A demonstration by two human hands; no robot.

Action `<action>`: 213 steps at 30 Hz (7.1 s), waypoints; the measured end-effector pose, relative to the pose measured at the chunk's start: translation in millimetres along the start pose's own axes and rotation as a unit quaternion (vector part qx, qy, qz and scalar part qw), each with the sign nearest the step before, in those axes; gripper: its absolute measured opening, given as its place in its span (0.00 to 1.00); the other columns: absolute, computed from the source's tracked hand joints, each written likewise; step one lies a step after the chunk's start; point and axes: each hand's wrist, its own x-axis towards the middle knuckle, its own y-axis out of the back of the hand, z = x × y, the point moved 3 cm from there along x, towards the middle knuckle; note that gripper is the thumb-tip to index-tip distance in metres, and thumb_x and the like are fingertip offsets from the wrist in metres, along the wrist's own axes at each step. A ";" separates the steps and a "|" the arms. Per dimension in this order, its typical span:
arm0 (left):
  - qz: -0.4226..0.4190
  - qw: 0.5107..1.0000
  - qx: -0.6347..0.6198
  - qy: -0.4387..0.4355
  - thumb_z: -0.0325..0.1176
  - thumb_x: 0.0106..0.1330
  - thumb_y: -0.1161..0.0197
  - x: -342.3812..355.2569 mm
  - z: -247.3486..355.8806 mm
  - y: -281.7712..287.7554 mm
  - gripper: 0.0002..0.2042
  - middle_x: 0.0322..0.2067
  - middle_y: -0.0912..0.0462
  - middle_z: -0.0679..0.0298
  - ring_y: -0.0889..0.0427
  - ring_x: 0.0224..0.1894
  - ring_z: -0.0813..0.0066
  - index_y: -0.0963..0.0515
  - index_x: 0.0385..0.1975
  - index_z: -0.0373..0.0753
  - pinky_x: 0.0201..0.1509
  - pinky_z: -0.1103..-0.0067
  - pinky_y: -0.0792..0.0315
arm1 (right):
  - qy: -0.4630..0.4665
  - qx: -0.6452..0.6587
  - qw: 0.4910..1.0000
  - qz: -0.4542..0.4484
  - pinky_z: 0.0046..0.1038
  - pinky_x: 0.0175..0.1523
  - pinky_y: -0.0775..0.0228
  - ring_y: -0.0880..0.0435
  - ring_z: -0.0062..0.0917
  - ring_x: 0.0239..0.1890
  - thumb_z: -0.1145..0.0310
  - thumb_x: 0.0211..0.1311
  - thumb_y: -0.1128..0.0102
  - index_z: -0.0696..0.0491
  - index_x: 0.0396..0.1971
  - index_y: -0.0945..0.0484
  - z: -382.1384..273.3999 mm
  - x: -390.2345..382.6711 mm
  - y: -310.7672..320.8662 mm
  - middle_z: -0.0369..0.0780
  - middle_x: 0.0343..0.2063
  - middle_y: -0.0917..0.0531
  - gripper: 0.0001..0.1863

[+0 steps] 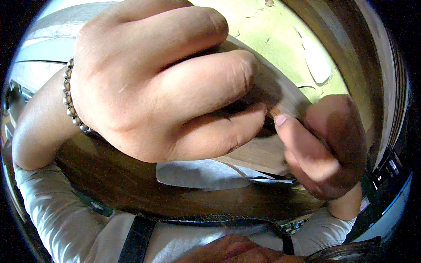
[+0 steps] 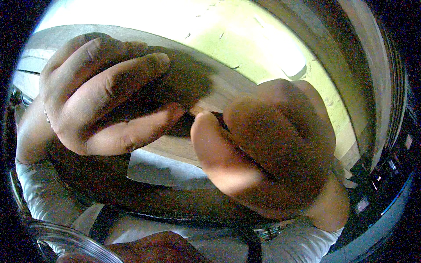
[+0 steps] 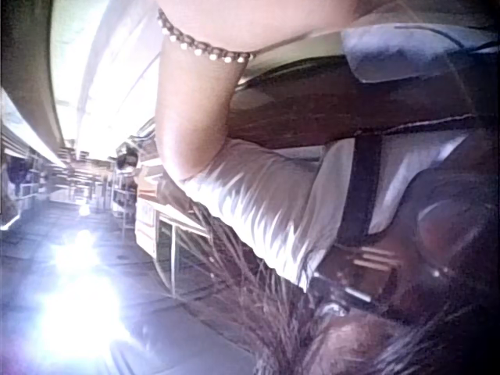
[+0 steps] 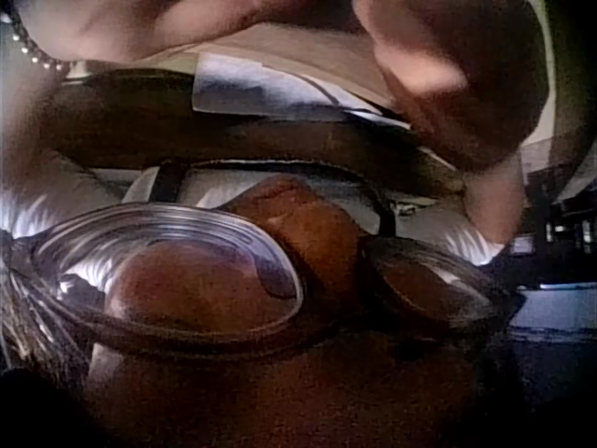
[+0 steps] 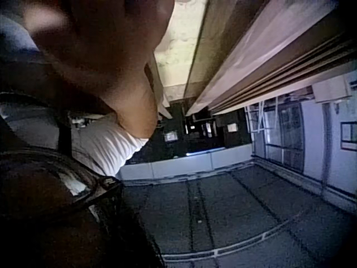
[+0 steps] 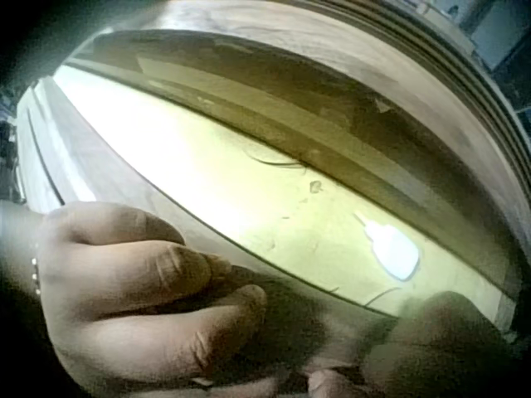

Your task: The person inserts thin wooden strips into a groove on a curved wooden piece, applies glue from a small bottle, and presses the strips into place. They then wipe the surface with a cloth and use a utility knife to trim excess material along the edge.

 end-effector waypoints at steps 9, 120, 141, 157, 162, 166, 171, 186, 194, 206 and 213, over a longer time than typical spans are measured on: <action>0.032 0.999 -0.002 -0.013 0.37 0.47 0.29 -5.3 -4.5 -1.6 0.18 0.36 0.15 0.54 0.17 0.28 0.64 0.17 0.41 0.52 0.24 0.78 0.26 | 0.007 0.024 0.997 0.068 0.34 0.27 0.40 0.30 0.32 0.24 0.81 0.33 0.35 0.58 0.36 0.14 1.3 5.0 -2.1 0.38 0.24 0.29 0.21; 0.026 0.998 -0.036 -0.049 0.34 0.51 0.35 -4.1 -40.2 43.4 0.12 0.36 0.14 0.48 0.15 0.30 0.62 0.23 0.32 0.33 0.26 0.76 0.23 | -0.009 -0.025 0.997 0.070 0.36 0.30 0.35 0.26 0.35 0.30 0.73 0.42 0.36 0.53 0.43 0.23 -12.0 24.7 36.6 0.40 0.33 0.22 0.22; 0.041 0.999 -0.027 0.020 0.33 0.53 0.24 -6.8 -58.8 65.5 0.15 0.35 0.14 0.52 0.16 0.27 0.63 0.25 0.31 0.36 0.25 0.73 0.24 | 0.026 -0.043 0.993 0.108 0.33 0.32 0.31 0.26 0.32 0.30 0.83 0.30 0.31 0.59 0.37 0.16 -4.2 48.4 45.2 0.37 0.29 0.24 0.24; 0.056 0.997 -0.039 0.030 0.28 0.52 0.25 -6.3 -69.5 76.1 0.14 0.34 0.14 0.54 0.16 0.27 0.65 0.27 0.28 0.37 0.25 0.73 0.24 | 0.051 -0.061 0.997 0.023 0.34 0.33 0.32 0.26 0.32 0.30 0.77 0.37 0.33 0.62 0.39 0.16 -9.6 66.1 61.2 0.40 0.29 0.22 0.22; 0.059 0.997 -0.037 0.025 0.25 0.53 0.27 -3.9 -72.0 79.4 0.13 0.32 0.14 0.54 0.17 0.26 0.65 0.29 0.26 0.38 0.24 0.74 0.25 | 0.080 -0.118 0.990 0.014 0.34 0.33 0.33 0.27 0.32 0.29 0.77 0.40 0.33 0.63 0.40 0.17 -15.2 70.0 66.1 0.41 0.28 0.22 0.21; 0.069 0.996 -0.041 0.026 0.26 0.53 0.26 0.6 -73.7 83.3 0.12 0.31 0.14 0.54 0.17 0.25 0.65 0.28 0.25 0.37 0.23 0.75 0.25 | 0.071 -0.112 0.991 0.011 0.34 0.33 0.33 0.27 0.32 0.29 0.78 0.41 0.32 0.64 0.41 0.18 -17.2 72.9 65.6 0.41 0.28 0.23 0.21; 0.038 0.998 -0.046 0.034 0.27 0.52 0.26 7.9 -74.5 90.1 0.12 0.31 0.14 0.54 0.17 0.25 0.65 0.27 0.25 0.37 0.24 0.75 0.25 | 0.093 -0.123 0.987 0.036 0.33 0.34 0.33 0.27 0.32 0.29 0.77 0.40 0.32 0.64 0.41 0.18 -14.5 76.6 67.7 0.41 0.29 0.23 0.22; 0.032 0.997 -0.044 0.047 0.28 0.51 0.26 19.4 -97.0 117.0 0.12 0.32 0.14 0.53 0.17 0.25 0.65 0.26 0.26 0.36 0.24 0.75 0.25 | 0.084 -0.071 0.994 0.017 0.32 0.33 0.33 0.25 0.32 0.30 0.76 0.36 0.34 0.65 0.39 0.17 -1.5 98.8 102.1 0.41 0.31 0.22 0.23; 0.041 0.997 -0.032 0.050 0.29 0.50 0.26 19.7 -170.2 198.8 0.12 0.32 0.14 0.53 0.17 0.26 0.65 0.26 0.26 0.37 0.24 0.75 0.25 | 0.086 -0.036 0.996 0.013 0.32 0.31 0.32 0.26 0.33 0.30 0.75 0.37 0.34 0.65 0.38 0.17 6.8 189.6 166.7 0.41 0.30 0.23 0.21; 0.027 0.997 -0.036 0.067 0.29 0.52 0.25 26.0 -170.9 202.9 0.13 0.31 0.14 0.55 0.16 0.26 0.64 0.26 0.29 0.38 0.24 0.73 0.25 | 0.090 -0.101 0.991 0.013 0.34 0.33 0.31 0.25 0.33 0.30 0.76 0.37 0.34 0.64 0.39 0.17 6.4 181.6 174.7 0.41 0.31 0.22 0.22; 0.006 0.997 -0.025 0.079 0.27 0.53 0.25 25.8 -168.6 207.4 0.13 0.33 0.14 0.54 0.17 0.26 0.63 0.27 0.29 0.37 0.25 0.72 0.24 | 0.113 -0.059 0.992 0.015 0.34 0.34 0.30 0.25 0.33 0.31 0.75 0.37 0.35 0.64 0.39 0.17 10.3 185.7 175.7 0.40 0.31 0.22 0.22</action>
